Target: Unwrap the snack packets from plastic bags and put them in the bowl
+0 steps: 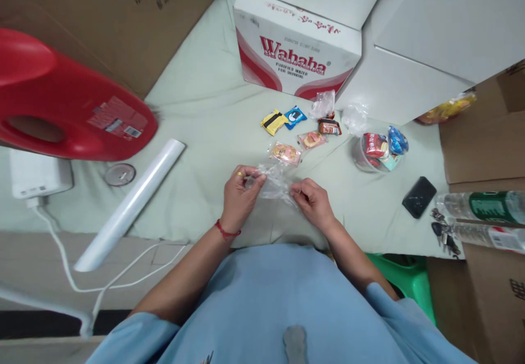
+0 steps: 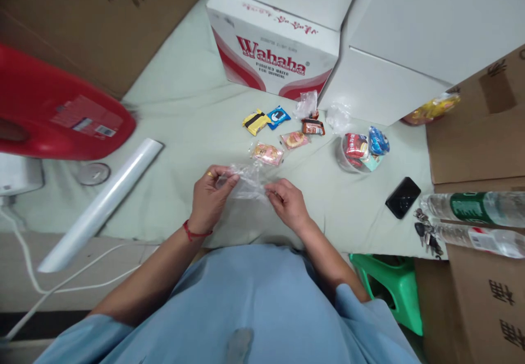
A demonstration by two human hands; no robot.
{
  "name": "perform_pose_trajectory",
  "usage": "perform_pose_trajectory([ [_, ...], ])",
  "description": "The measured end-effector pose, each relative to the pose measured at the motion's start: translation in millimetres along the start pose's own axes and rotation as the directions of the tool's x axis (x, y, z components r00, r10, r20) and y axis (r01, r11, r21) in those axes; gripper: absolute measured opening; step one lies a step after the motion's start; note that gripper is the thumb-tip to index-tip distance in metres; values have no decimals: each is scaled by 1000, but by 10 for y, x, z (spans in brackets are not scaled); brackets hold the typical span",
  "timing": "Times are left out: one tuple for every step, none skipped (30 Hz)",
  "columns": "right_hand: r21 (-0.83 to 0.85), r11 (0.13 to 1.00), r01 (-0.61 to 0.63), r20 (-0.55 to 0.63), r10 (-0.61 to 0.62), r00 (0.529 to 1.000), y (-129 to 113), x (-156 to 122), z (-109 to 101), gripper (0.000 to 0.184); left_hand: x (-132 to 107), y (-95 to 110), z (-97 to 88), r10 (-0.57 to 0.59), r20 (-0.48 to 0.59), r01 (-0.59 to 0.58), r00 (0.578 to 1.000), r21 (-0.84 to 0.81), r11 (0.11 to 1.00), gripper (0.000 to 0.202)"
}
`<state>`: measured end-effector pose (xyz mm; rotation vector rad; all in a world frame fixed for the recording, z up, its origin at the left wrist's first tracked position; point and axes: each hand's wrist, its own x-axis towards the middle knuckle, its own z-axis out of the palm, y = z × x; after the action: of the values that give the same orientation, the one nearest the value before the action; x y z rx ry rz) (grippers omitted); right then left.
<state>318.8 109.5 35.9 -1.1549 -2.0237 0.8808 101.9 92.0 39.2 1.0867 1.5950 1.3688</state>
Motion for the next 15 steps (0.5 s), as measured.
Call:
perform_pose_trajectory([
  [-33, 999, 25, -32, -26, 999, -11, -7, -13, 16, -2, -46, -7, -36, -45, 35, 998, -33, 999, 24],
  [-64, 997, 48, -61, -52, 997, -21, -22, -29, 18, -4, -93, -10, -75, -79, 69, 994, -79, 995, 26],
  [-97, 993, 71, -88, -79, 993, -31, -42, -47, 19, -6, -139, -7, -113, -101, 99, 988, -134, 986, 28],
  [-131, 987, 92, -112, -107, 988, -39, -67, -64, 20, -7, -180, 1, -150, -113, 127, 982, -194, 973, 29],
  [-168, 980, 110, -134, -133, 982, -46, -96, -79, 21, -6, -216, 12, -188, -116, 154, 975, -254, 955, 31],
  [-206, 971, 124, -156, -158, 975, -52, -128, -91, 22, -2, -245, 24, -225, -110, 182, 968, -312, 933, 33],
  [-244, 961, 133, -176, -179, 968, -58, -164, -99, 22, 5, -268, 33, -261, -100, 208, 960, -367, 906, 36],
  [-283, 949, 140, -194, -200, 960, -65, -204, -100, 23, 15, -287, 39, -290, -87, 228, 953, -420, 878, 38],
  [-322, 935, 146, -208, -221, 953, -73, -247, -95, 24, 26, -304, 38, -310, -73, 243, 948, -466, 851, 40],
  [-358, 921, 155, -213, -242, 947, -84, -295, -83, 25, 38, -321, 27, -321, -58, 250, 945, -503, 828, 41],
  [-388, 907, 165, -206, -260, 943, -98, -349, -66, 26, 47, -338, 6, -321, -43, 252, 946, -526, 812, 42],
  [-406, 896, 180, -182, -273, 945, -114, -408, -47, 27, 52, -356, -27, -313, -28, 252, 949, -530, 810, 43],
  [-410, 890, 199, -138, -276, 951, -132, -471, -29, 28, 49, -374, -73, -295, -18, 245, 955, -510, 825, 42],
  [-394, 893, 216, -75, -265, 961, -149, -536, -17, 28, 37, -390, -131, -266, -19, 229, 964, -457, 859, 41],
  [-356, 908, 222, -4, -238, 971, -164, -598, -18, 28, 17, -403, -201, -225, -42, 194, 974, -369, 909, 40],
])
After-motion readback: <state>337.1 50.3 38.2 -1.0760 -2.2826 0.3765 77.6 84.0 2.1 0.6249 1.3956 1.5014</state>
